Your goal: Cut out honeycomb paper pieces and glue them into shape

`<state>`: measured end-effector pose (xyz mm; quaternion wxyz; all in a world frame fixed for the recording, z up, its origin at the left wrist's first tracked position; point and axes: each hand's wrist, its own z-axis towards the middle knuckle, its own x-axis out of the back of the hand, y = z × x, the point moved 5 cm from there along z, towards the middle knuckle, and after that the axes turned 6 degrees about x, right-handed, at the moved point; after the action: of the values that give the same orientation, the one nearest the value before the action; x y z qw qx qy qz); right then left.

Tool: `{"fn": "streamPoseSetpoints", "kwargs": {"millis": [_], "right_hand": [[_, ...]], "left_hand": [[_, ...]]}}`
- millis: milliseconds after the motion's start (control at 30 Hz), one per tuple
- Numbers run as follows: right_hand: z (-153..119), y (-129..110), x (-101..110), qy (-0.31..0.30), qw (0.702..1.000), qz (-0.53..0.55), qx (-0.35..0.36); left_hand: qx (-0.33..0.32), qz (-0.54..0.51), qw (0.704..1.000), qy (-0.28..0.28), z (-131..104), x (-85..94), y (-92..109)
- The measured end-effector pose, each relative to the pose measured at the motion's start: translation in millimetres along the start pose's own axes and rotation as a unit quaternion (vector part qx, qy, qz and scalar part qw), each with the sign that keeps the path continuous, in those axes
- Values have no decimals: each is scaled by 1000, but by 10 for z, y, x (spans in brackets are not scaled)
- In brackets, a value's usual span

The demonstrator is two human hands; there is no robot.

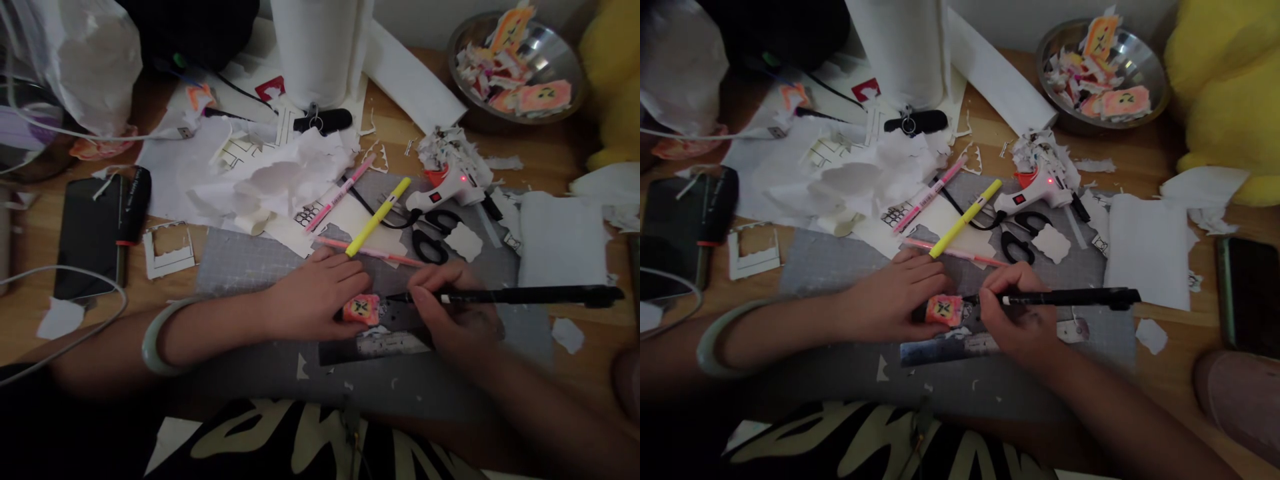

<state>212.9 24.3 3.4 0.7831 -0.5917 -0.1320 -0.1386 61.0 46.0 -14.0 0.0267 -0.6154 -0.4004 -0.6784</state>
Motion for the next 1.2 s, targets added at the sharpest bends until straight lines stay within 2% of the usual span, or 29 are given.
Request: {"fn": "streamPoseSetpoints", "kwargs": {"millis": [300,567,800,967,1067,1200], "right_hand": [[42,-18,-23,-60,997,-38,5],[-29,-22,-115,-179,979,-88,45],[-21,-20,-140,-187,977,-93,39],[-5,-29,-72,-150,985,-86,23],[0,-22,9,-78,996,-43,14],[-7,62,107,34,998,35,-37]], "left_hand": [[28,-21,999,-4,0,5,-20],[19,-20,1000,2,3,3,-23],[19,-26,999,5,3,8,-22],[21,-29,999,-1,6,24,-18],[16,-35,999,3,5,36,-11],[12,-66,997,22,-4,64,-10]]}}
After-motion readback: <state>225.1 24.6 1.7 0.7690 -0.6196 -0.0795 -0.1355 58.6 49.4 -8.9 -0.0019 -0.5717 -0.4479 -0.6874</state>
